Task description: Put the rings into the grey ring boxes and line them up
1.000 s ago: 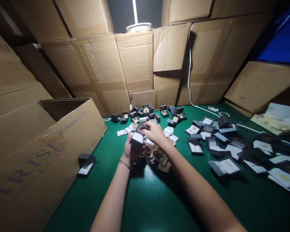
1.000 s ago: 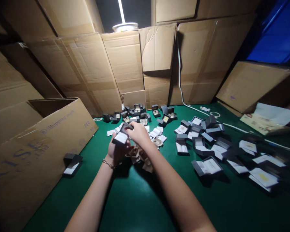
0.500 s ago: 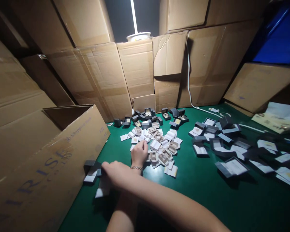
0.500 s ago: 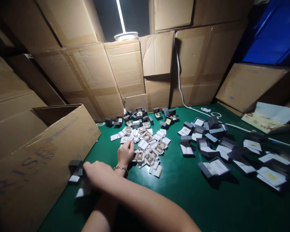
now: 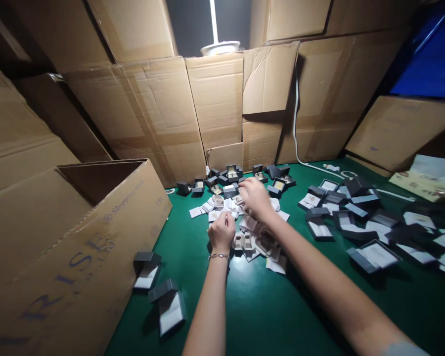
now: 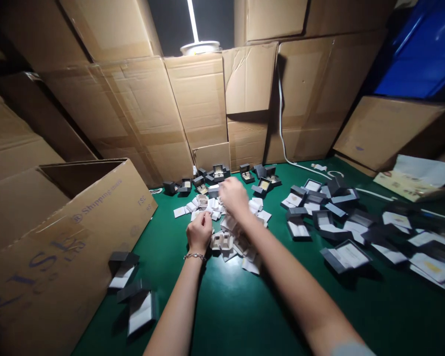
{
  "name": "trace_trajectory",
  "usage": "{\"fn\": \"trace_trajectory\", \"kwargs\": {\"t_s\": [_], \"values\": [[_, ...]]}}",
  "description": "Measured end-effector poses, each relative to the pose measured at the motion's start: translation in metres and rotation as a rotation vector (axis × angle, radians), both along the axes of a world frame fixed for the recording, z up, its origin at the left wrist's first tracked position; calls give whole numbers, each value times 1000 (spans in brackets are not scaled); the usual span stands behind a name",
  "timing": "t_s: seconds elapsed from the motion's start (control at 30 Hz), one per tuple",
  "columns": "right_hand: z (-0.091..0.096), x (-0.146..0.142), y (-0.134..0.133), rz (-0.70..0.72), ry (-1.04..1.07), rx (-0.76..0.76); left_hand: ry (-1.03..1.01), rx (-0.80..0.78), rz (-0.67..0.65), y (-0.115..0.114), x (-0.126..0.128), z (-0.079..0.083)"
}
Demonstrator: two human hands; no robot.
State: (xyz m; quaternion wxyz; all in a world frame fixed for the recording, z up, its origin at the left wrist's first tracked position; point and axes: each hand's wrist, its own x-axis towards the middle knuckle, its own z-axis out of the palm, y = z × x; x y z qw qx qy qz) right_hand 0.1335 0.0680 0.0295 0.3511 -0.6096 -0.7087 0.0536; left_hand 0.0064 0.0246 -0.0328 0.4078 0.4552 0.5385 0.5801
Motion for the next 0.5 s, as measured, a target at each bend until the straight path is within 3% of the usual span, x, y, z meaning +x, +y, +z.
{"fn": "trace_trajectory", "kwargs": {"t_s": [0.1, 0.17, 0.3, 0.4, 0.5], "values": [[-22, 68, 37, -407, -157, -54, 84, 66, 64, -1, -1, 0], [-40, 98, 46, -461, -296, -88, 87, 64, 39, -3, -2, 0], [-56, 116, 46, -350, -429, -67, -25, 66, 1, -8, -1, 2], [-45, 102, 31, -274, -348, 29, -83, 106, 14, -12, 2, 4], [-31, 72, -1, -162, -214, 131, -177, 92, 11, -13, 7, 6]]}}
